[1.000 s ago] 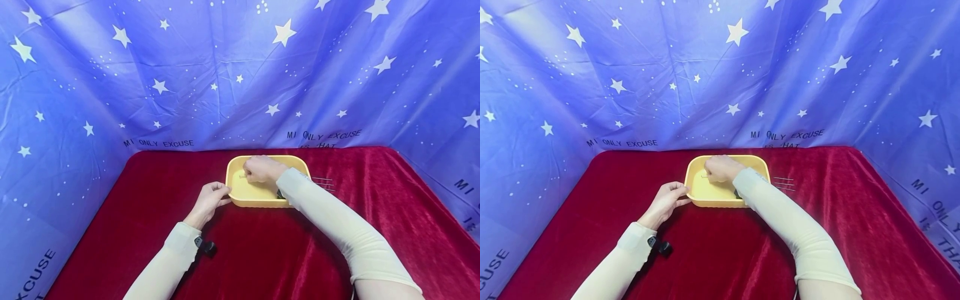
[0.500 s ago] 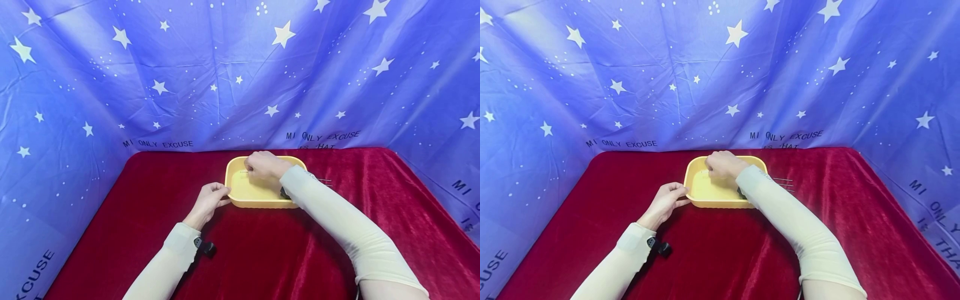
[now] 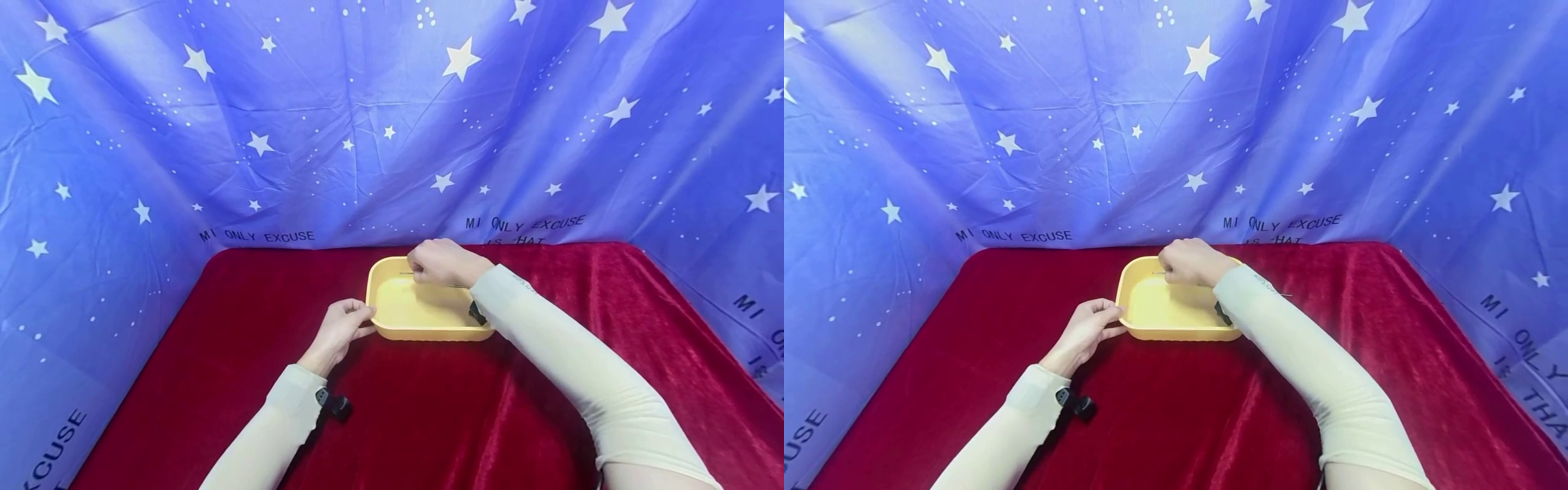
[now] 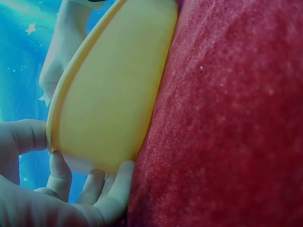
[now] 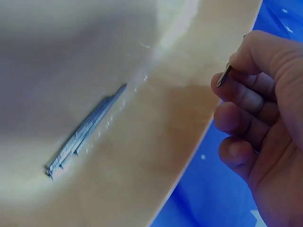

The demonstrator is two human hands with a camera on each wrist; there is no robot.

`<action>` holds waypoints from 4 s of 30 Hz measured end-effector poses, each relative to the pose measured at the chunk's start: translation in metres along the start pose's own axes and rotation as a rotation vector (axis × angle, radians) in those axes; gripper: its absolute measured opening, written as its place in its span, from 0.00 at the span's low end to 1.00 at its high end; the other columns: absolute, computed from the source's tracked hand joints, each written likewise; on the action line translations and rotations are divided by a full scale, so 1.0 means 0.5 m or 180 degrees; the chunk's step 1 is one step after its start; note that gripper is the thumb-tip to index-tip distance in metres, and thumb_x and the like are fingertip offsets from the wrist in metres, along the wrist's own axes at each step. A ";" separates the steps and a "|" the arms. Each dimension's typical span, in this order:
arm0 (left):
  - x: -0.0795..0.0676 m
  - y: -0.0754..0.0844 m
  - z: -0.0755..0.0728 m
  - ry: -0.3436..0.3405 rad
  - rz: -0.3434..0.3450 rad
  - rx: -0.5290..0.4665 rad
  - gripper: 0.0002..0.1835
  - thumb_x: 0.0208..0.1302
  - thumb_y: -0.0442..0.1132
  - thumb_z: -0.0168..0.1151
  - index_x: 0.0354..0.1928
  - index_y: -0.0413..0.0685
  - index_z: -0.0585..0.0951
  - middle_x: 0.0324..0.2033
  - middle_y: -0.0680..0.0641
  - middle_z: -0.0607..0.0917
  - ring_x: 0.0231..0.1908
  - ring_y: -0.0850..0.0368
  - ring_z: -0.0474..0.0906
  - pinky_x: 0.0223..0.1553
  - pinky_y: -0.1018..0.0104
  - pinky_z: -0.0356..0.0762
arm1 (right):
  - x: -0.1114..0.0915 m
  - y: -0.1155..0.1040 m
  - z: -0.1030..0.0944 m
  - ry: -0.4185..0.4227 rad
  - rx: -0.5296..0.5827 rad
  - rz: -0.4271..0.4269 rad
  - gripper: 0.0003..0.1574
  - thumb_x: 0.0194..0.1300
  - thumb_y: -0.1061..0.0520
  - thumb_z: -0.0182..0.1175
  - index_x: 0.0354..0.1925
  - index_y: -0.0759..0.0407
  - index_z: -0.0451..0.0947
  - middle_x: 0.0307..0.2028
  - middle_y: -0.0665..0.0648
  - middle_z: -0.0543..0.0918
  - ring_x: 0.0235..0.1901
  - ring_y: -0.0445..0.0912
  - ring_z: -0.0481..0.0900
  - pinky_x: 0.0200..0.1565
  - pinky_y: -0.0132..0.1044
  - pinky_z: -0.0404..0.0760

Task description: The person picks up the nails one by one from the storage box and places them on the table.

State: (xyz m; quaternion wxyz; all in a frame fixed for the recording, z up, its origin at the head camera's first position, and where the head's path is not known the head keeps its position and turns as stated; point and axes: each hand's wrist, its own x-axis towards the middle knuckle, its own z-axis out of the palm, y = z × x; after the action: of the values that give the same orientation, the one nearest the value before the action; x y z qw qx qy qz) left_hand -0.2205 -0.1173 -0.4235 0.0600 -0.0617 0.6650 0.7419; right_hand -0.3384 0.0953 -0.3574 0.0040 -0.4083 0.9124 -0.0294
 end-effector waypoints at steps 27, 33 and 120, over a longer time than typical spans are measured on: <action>-0.002 -0.002 -0.002 -0.0010 -0.0003 0.0035 0.05 0.58 0.29 0.59 0.33 0.32 0.75 0.35 0.42 0.77 0.41 0.50 0.81 0.45 0.53 0.82 | -0.116 0.035 -0.044 0.0245 -0.0029 0.0157 0.07 0.50 0.55 0.60 0.20 0.46 0.73 0.18 0.43 0.72 0.22 0.41 0.70 0.25 0.37 0.70; -0.001 -0.002 -0.001 -0.0009 0.0002 0.0008 0.05 0.58 0.29 0.59 0.32 0.31 0.75 0.35 0.42 0.78 0.41 0.50 0.81 0.45 0.53 0.82 | -0.140 0.044 -0.045 0.0320 -0.0042 0.0171 0.07 0.50 0.56 0.59 0.19 0.46 0.72 0.18 0.43 0.70 0.21 0.41 0.68 0.23 0.37 0.68; -0.002 -0.003 0.000 -0.0014 0.0000 0.0037 0.05 0.57 0.29 0.60 0.32 0.32 0.75 0.35 0.42 0.77 0.39 0.53 0.81 0.46 0.53 0.82 | -0.390 0.144 0.093 0.0257 -0.0381 0.0379 0.18 0.45 0.61 0.63 0.16 0.42 0.66 0.18 0.40 0.64 0.18 0.39 0.63 0.20 0.38 0.66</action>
State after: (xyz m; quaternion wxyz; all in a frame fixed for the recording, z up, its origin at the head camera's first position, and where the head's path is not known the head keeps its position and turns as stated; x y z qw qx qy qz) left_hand -0.2194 -0.1173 -0.4251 0.0618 -0.0597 0.6692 0.7381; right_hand -0.2607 0.2861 -0.4110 -0.0554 -0.3514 0.9345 0.0090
